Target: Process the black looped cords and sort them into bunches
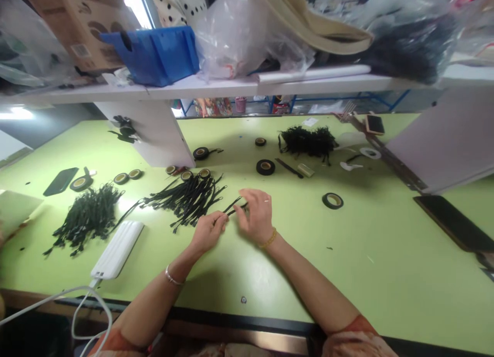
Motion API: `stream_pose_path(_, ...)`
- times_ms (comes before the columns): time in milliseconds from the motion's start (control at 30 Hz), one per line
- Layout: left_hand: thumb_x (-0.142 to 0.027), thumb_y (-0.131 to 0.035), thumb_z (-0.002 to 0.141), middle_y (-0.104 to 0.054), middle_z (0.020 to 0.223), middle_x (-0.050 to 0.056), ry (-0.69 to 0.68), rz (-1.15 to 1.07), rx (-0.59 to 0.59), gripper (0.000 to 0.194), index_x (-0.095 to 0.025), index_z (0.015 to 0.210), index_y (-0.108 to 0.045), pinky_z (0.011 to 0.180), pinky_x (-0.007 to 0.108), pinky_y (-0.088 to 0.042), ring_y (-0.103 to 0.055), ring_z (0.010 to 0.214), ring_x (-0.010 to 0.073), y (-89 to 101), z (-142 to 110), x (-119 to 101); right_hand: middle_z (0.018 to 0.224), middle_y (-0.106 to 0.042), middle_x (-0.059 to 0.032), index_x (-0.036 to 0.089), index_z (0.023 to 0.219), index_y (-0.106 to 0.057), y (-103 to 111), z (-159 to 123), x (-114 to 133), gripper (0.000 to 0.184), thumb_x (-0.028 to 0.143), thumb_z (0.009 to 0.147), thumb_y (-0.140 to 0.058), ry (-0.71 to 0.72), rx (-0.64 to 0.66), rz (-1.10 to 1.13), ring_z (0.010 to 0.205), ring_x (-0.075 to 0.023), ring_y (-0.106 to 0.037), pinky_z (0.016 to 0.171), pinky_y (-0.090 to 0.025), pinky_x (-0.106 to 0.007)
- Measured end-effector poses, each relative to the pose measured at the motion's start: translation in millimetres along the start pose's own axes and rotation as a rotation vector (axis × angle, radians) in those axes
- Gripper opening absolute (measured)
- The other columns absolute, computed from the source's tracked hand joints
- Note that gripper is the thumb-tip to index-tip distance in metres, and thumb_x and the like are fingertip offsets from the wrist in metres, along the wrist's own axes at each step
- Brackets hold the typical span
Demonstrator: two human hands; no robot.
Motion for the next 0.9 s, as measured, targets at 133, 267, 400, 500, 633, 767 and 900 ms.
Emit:
stream_pose_path(133,-0.035,-0.043,0.091,-0.051,0.051,-0.004,-0.003,0.010,-0.001,0.036,-0.018,0.061,-0.053,0.055,0.023,-0.033,-0.042,0.049,0.0094,1.2,1.0,3.4,0.086,-0.067,-0.0039,0.019,0.095,-0.063,-11.2,-6.3,17.9,0.017,0.015,0.088,-0.049,0.427,0.286,-0.212,0.089,-0.0190,-0.057,0.101,-0.025,-0.045)
stream_pose_path(267,-0.038,-0.043,0.091,-0.052,0.051,-0.003,0.017,-0.022,0.016,0.038,-0.018,0.059,-0.051,0.055,0.023,-0.034,-0.043,0.050,0.0098,2.3,2.8,4.6,0.080,-0.063,-0.0056,0.015,0.091,-0.063,-18.9,-10.0,12.2,0.019,0.019,0.091,-0.044,0.399,0.429,-0.236,0.074,-0.0166,-0.050,0.087,-0.031,-0.037)
stream_pose_path(400,-0.043,-0.046,0.089,-0.054,0.053,-0.003,0.062,-0.147,0.090,0.034,-0.017,0.070,-0.059,0.054,0.023,-0.035,-0.045,0.050,0.0106,3.9,7.0,6.5,0.072,-0.061,-0.0044,0.016,0.081,-0.063,-13.4,-3.1,2.2,0.025,0.024,0.095,-0.044,0.313,0.412,-0.238,0.069,-0.0156,-0.048,0.074,-0.029,-0.032)
stream_pose_path(500,-0.041,-0.048,0.087,-0.052,0.054,-0.003,0.063,-0.172,0.091,0.031,-0.016,0.076,-0.062,0.053,0.023,-0.035,-0.044,0.051,0.0106,7.5,9.9,9.0,0.070,-0.063,-0.0037,0.016,0.079,-0.063,-7.5,3.5,-1.3,0.027,0.024,0.096,-0.044,0.240,0.397,-0.272,0.067,-0.0146,-0.049,0.081,-0.029,-0.034)
stream_pose_path(633,-0.040,-0.050,0.086,-0.049,0.052,-0.003,0.043,-0.117,0.087,0.033,-0.016,0.066,-0.059,0.053,0.024,-0.032,-0.041,0.051,0.0100,9.7,10.7,11.5,0.078,-0.068,-0.0053,0.018,0.090,-0.066,-11.7,1.1,5.7,0.023,0.031,0.095,-0.048,0.315,0.468,-0.334,0.072,-0.0171,-0.052,0.099,-0.022,-0.044)
stream_pose_path(767,-0.043,-0.058,0.082,-0.050,0.053,-0.004,0.077,-0.273,0.069,0.031,-0.015,0.067,-0.059,0.053,0.024,-0.034,-0.043,0.052,0.0096,10.8,10.8,10.5,0.070,-0.065,-0.0055,0.016,0.082,-0.064,-20.1,-5.9,8.3,0.027,0.025,0.096,-0.042,0.289,0.549,-0.219,0.067,-0.0160,-0.051,0.086,-0.033,-0.036)
stream_pose_path(900,-0.043,-0.071,0.072,-0.056,0.059,-0.003,0.122,-0.593,0.025,0.033,-0.014,0.088,-0.067,0.058,0.024,-0.040,-0.051,0.056,0.0102,12.7,12.0,8.5,0.067,-0.062,-0.0034,0.016,0.078,-0.060,-23.1,-8.4,3.5,0.026,0.025,0.095,-0.043,0.031,0.601,-0.003,0.062,-0.0138,-0.050,0.066,-0.035,-0.027)
Point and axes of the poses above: each hand's wrist, its own z-axis towards the middle knuckle, its own y-axis out of the back of the hand, x = y × z, the point moved 4 cm from there along z, towards the middle knuckle
